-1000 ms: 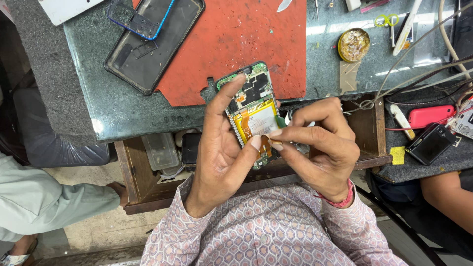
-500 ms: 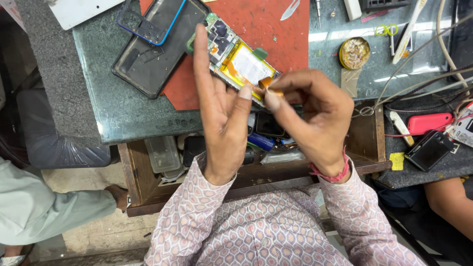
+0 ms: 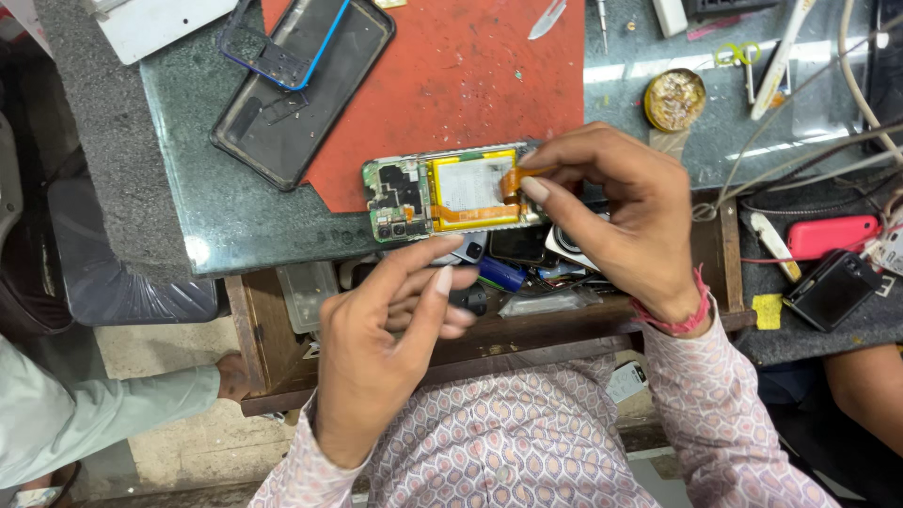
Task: The person repairs a disassembled smartphone at a cluttered workbench. They use tweezers on small components, seat the motherboard into the phone chassis, press the battery and flex cables into place, and manipulate small connectors by hand before picking up the back cover.
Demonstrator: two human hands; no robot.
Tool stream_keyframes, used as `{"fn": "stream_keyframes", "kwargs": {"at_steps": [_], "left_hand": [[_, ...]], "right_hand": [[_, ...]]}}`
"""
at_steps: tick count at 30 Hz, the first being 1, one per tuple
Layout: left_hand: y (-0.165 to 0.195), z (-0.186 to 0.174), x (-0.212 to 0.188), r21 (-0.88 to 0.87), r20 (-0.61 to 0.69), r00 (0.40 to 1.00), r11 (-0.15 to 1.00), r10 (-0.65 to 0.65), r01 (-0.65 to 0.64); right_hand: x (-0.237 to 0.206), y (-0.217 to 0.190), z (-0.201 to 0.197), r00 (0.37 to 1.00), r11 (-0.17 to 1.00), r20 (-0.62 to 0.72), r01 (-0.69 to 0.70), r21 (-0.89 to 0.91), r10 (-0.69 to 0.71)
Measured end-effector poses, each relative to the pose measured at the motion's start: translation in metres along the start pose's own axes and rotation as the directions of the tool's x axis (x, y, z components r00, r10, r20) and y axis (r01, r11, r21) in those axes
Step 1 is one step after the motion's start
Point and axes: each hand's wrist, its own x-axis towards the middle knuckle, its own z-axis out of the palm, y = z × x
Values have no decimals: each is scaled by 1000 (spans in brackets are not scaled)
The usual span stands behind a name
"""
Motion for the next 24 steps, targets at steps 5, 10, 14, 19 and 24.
{"fn": "stream_keyframes", "kwargs": {"at_steps": [5, 10, 14, 19, 24], "left_hand": [[14, -1, 15, 818, 208, 551, 165, 808, -551], [28, -4, 32, 776, 305, 560, 140, 770, -615], [36, -4, 42, 764, 253, 590, 215, 767, -608], [47, -3, 54, 764, 219, 555, 212, 802, -609], [64, 12, 78, 345, 179, 578, 499, 796, -795]], "right_hand": [[-2, -3, -2, 999, 1000, 38, -20, 24, 19], [-1, -7, -7, 997, 996, 16, 74, -38, -74], [7, -9, -9, 991, 989, -1, 136, -60, -136], [28, -5, -16, 990, 988, -27, 143, 55, -141], [37, 7, -19, 999, 963, -17, 45, 265, -42]]}}
